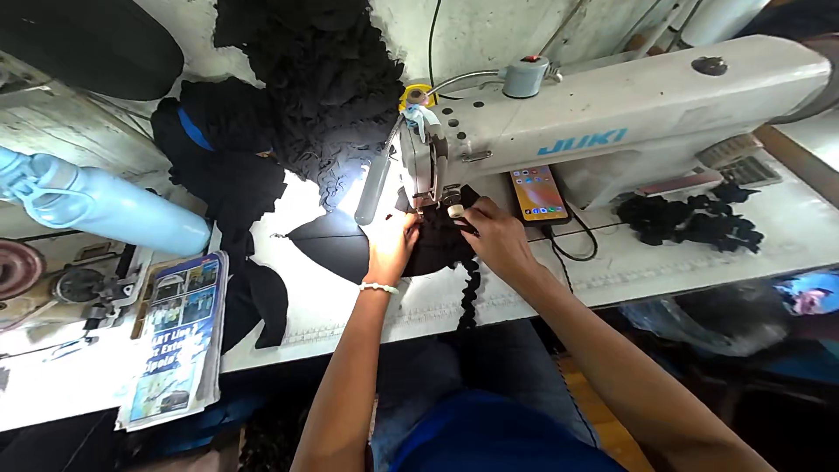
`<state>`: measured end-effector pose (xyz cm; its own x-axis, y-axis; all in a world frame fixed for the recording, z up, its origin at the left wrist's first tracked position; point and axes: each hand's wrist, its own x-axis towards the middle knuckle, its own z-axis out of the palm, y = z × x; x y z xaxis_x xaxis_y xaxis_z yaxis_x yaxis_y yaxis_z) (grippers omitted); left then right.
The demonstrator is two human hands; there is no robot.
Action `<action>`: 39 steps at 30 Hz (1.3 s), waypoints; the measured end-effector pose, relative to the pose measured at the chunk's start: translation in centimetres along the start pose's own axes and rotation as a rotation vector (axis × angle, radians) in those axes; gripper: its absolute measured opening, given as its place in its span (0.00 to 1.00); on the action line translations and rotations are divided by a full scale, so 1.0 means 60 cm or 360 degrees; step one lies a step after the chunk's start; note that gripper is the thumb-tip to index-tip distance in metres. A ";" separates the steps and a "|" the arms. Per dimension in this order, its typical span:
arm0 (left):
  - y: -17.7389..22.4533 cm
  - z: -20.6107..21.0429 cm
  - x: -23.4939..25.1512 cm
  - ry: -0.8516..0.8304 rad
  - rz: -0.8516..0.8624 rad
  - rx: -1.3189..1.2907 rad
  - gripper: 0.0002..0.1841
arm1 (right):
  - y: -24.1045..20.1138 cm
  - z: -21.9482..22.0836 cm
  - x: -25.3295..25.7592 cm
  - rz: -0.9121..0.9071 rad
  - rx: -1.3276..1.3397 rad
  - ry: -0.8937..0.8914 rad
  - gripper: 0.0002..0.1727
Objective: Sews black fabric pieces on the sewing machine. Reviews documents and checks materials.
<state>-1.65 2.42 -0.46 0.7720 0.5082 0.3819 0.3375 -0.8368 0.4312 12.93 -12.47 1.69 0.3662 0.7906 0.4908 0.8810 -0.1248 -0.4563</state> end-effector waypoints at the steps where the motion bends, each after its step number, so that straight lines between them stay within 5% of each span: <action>1: -0.006 0.000 0.000 0.0005 0.0032 -0.0017 0.07 | -0.006 0.000 -0.004 0.0024 0.0004 -0.0017 0.09; 10: -0.018 0.017 0.004 0.0053 0.0277 0.0021 0.06 | -0.059 -0.012 -0.023 0.0763 0.0594 -0.0440 0.14; 17: -0.012 0.012 -0.024 0.0014 0.0366 0.0053 0.10 | -0.068 0.027 -0.076 0.0167 0.0099 -0.0130 0.09; 24: 0.007 0.020 -0.048 0.0157 0.0171 0.0280 0.14 | -0.087 0.054 -0.109 -0.0048 -0.0149 -0.0131 0.10; 30: 0.019 0.021 -0.059 0.0178 0.0161 0.0401 0.12 | -0.077 -0.001 -0.067 0.0123 0.0115 -0.0573 0.09; 33: 0.022 0.020 -0.059 0.0201 0.0183 0.0392 0.09 | -0.037 0.008 -0.027 -0.0077 0.0263 -0.0363 0.07; 39: 0.018 0.019 -0.062 0.0202 0.0190 0.0465 0.09 | 0.015 0.052 0.021 -0.0428 0.0404 -0.0548 0.16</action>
<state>-3.52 -0.62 -2.35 0.7483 0.4091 0.5221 0.4030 -0.9056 0.1321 13.24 -9.69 -0.40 -0.0215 0.9318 0.3623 0.8144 0.2265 -0.5343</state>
